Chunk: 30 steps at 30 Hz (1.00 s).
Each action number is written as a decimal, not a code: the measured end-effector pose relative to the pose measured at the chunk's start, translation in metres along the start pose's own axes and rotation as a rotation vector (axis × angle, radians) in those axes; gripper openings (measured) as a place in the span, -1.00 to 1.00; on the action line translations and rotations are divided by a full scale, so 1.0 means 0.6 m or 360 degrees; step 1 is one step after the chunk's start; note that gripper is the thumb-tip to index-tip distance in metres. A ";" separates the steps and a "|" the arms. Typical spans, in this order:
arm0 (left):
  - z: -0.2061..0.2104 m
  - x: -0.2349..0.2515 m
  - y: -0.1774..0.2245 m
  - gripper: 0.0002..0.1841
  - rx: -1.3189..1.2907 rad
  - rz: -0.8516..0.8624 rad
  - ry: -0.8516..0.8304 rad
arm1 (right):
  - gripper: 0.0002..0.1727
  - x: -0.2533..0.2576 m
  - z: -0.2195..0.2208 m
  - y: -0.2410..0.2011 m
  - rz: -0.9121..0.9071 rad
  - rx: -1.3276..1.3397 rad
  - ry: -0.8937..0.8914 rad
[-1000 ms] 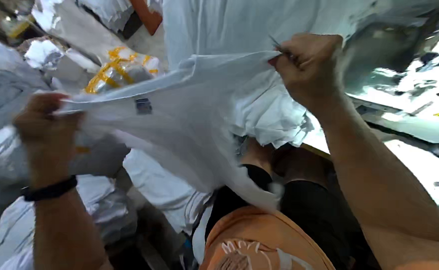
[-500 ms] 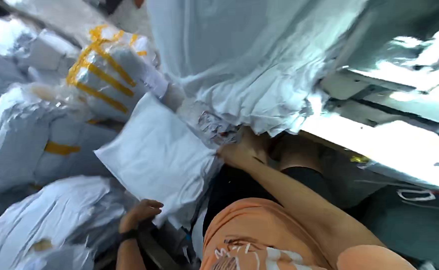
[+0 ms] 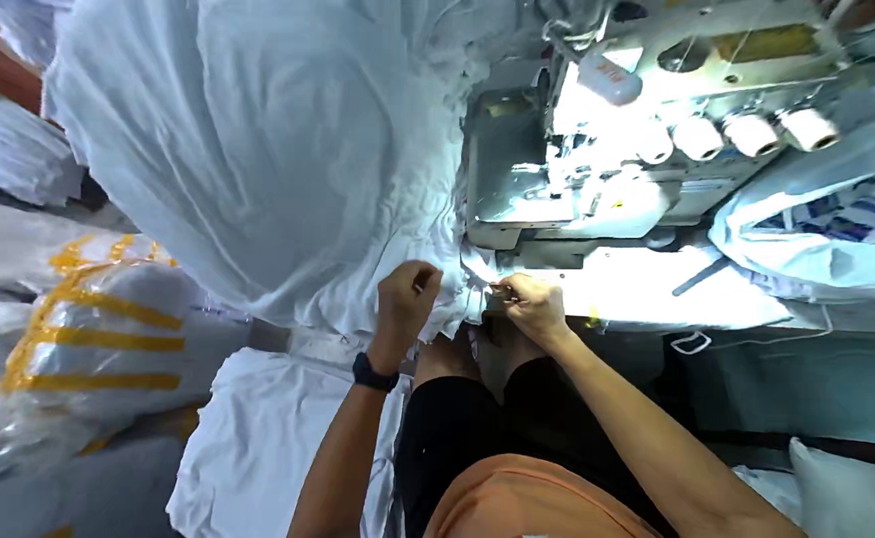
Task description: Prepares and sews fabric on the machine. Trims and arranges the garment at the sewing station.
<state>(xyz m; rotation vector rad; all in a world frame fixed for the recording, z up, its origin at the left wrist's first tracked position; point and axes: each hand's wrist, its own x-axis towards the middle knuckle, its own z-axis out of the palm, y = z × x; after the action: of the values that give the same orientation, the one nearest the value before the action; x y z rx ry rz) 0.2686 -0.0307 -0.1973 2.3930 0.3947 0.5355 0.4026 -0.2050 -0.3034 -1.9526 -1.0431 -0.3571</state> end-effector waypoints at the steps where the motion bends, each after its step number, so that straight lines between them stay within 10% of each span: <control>1: 0.003 0.023 0.002 -0.82 -0.0011 0.0030 -0.0011 | -0.85 0.003 0.004 -0.010 0.0064 0.0037 0.0010; 14: 0.005 0.162 0.042 -0.61 0.0711 -0.0359 -0.0958 | -0.88 0.040 0.052 -0.139 -0.0235 0.0557 -0.0101; 20: -0.017 0.205 0.103 -0.74 0.1235 -0.0518 -0.1120 | -0.83 0.083 0.006 -0.172 0.0186 0.1273 -0.0339; 26: -0.079 0.235 0.125 -0.78 0.0631 0.0011 -0.0271 | -0.75 0.095 -0.028 -0.164 0.0704 0.1441 -0.0219; 30: -0.049 0.252 0.113 -0.76 0.0139 0.0271 -0.0521 | -0.84 0.092 -0.059 -0.141 0.0844 0.1589 0.0079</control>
<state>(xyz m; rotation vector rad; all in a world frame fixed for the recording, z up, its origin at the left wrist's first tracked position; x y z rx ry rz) 0.3960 -0.0046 -0.0908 2.5557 0.0714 0.1947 0.3750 -0.1809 -0.2031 -1.2046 -0.4620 0.3624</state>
